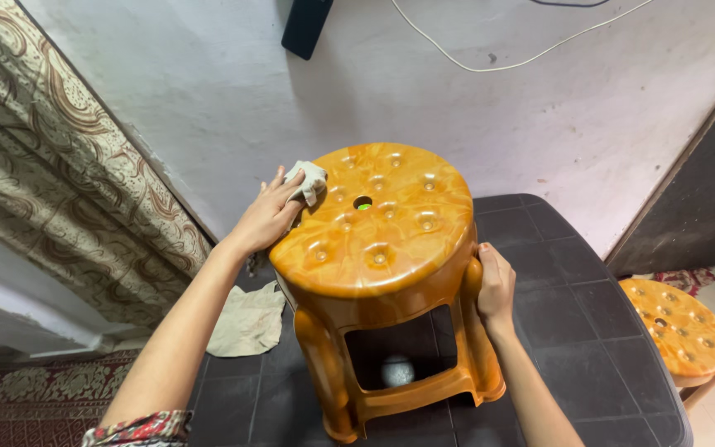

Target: The person wipes the top and sides of an orange plastic stool with a light-colored cloth. They rotate the stool to access different areas and continue wiping the surface and legs repeatedly.

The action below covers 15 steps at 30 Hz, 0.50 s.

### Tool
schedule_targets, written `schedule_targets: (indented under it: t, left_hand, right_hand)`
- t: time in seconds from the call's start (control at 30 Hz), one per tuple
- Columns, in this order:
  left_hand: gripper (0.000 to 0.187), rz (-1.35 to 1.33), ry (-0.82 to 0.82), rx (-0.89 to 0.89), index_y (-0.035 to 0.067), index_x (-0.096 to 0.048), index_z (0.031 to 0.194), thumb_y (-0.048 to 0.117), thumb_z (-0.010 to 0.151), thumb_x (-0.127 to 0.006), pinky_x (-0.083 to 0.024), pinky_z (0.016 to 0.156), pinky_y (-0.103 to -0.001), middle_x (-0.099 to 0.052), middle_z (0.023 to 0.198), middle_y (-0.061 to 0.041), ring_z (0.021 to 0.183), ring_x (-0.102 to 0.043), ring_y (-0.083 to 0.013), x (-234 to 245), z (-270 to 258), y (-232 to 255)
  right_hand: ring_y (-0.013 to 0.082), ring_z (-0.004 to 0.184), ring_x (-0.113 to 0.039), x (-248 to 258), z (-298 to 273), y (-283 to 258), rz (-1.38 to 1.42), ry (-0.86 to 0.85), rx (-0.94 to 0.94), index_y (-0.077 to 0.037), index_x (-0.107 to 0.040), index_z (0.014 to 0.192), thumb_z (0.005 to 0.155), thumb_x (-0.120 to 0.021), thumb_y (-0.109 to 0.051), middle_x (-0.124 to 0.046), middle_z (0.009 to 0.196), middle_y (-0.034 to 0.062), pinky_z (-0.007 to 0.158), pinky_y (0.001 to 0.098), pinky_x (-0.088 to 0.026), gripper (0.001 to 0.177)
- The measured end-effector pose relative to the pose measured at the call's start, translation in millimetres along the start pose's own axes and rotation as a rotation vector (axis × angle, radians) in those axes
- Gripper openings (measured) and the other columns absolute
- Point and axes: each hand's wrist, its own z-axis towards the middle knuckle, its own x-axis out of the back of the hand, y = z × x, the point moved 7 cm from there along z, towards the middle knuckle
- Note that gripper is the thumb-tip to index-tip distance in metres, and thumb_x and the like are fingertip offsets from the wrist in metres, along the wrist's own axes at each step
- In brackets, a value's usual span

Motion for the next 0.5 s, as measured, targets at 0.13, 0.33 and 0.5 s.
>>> schedule_targets:
  t: [0.13,0.33,0.5]
  left_hand:
    - [0.057,0.071,-0.03,-0.045,0.015,-0.043,0.156,0.025,0.1,-0.046,-0.01,0.127,-0.05,-0.036,0.162,-0.012,0.155,-0.025,-0.0286,-2,-30,40]
    - [0.054,0.004,-0.136,-0.361,0.016,-0.054,0.147,0.02,0.093,-0.057,-0.017,0.127,-0.049,-0.041,0.167,-0.008,0.157,-0.031,-0.0292,-26,-82,171]
    - [0.055,0.446,0.109,-0.467,0.023,-0.064,0.139,0.024,0.084,-0.061,-0.032,0.117,-0.062,-0.041,0.162,-0.013,0.148,-0.038,-0.0433,-75,-64,270]
  right_hand:
    - [0.0125,0.07,-0.049,1,-3,1,-0.008,0.002,-0.003,0.001,-0.059,0.085,0.107,-0.04,-0.027,-0.056,0.073,0.005,0.065,0.0318,-0.041,0.04]
    - [0.0125,0.071,-0.049,2,-1,9,-0.005,-0.004,0.025,0.001,-0.059,0.087,0.107,-0.04,-0.027,-0.057,0.075,0.0054,0.066,0.0311,-0.041,0.039]
    - [0.0166,0.077,-0.059,2,5,22,0.03,-0.04,0.034,0.002,-0.064,0.1,0.106,-0.038,-0.03,-0.066,0.085,0.0088,0.07,0.0327,-0.048,0.041]
